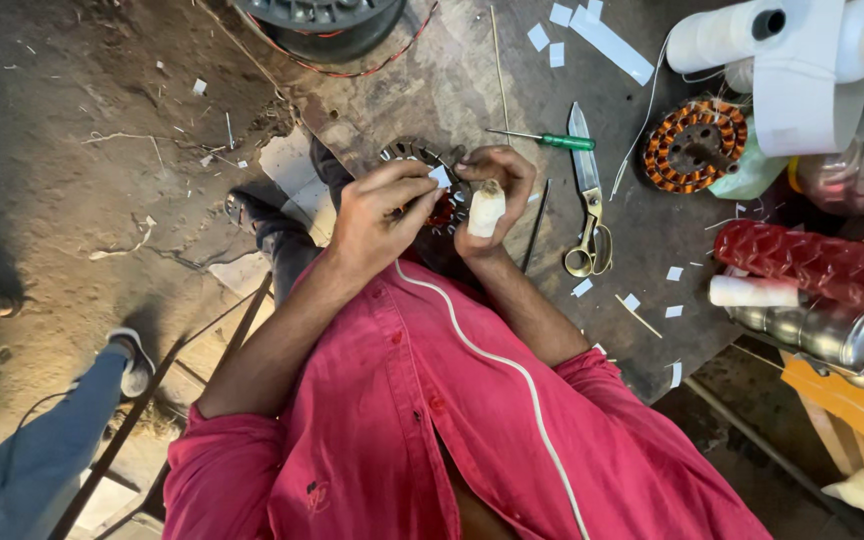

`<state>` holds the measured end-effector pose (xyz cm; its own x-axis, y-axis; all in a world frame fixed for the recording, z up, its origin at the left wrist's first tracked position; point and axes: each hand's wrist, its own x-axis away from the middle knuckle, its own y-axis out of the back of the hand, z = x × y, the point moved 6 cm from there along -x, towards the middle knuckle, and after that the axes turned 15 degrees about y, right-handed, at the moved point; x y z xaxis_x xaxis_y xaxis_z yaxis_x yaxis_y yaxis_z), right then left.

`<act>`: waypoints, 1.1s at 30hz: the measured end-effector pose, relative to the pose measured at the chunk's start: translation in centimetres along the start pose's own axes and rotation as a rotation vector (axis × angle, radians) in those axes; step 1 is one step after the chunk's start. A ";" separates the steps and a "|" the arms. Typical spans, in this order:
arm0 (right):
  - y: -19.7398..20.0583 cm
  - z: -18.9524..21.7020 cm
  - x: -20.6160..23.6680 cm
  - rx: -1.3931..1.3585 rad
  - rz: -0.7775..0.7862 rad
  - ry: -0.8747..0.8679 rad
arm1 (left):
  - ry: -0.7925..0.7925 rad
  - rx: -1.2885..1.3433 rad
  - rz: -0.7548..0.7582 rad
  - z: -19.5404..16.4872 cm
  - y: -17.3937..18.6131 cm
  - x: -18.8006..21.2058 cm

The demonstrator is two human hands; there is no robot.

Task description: The person inserts white insulating paper into the slots of a copper-wound motor stator. They use a screwdriver to adjust the winding and tuck the paper into place.

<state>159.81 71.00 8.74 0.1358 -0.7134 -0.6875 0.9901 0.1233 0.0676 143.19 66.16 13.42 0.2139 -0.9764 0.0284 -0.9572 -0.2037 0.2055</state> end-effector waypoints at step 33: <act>0.5 0.1 1.1 0.012 -0.073 -0.025 | -0.069 0.119 0.568 -0.1 -0.9 -7.5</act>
<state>160.46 70.19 8.14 0.0641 -0.7374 -0.6724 0.9977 0.0623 0.0268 142.48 73.64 13.14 -0.3492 -0.9363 0.0371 -0.9341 0.3509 0.0650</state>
